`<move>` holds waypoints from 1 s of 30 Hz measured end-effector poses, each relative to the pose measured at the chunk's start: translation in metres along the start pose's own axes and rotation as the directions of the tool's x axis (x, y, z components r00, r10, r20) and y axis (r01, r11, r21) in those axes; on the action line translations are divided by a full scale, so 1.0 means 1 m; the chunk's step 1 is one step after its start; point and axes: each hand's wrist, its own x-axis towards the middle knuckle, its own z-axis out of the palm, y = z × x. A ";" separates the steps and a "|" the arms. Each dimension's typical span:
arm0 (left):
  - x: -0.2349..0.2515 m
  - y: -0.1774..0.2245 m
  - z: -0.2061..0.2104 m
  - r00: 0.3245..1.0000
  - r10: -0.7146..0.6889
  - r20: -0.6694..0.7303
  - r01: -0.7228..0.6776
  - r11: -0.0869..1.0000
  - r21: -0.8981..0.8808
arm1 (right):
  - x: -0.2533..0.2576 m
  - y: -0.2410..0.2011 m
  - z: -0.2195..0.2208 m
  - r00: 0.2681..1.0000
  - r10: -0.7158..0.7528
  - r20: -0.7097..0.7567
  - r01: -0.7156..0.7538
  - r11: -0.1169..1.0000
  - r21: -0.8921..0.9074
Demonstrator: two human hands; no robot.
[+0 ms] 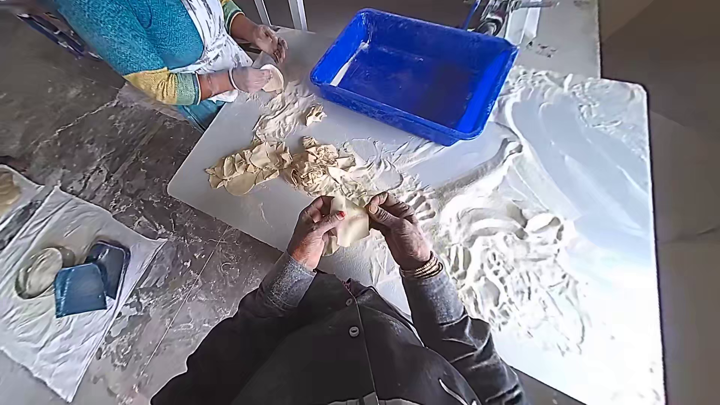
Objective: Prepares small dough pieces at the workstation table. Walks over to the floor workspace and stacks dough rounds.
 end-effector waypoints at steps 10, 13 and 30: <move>0.034 0.050 -0.057 0.863 0.189 -0.468 -0.154 0.982 0.113 | 0.007 -0.003 -0.014 0.984 0.095 -0.150 -0.137 0.944 -0.301; 0.042 0.070 -0.090 0.732 0.215 -0.646 -0.258 0.966 0.029 | 0.023 0.005 -0.020 0.987 0.003 -0.158 -0.084 0.855 -0.511; 0.013 -0.009 -0.030 0.976 -0.080 -0.200 0.090 0.995 0.042 | 0.053 -0.002 0.031 0.993 0.102 0.056 -0.061 0.868 -0.494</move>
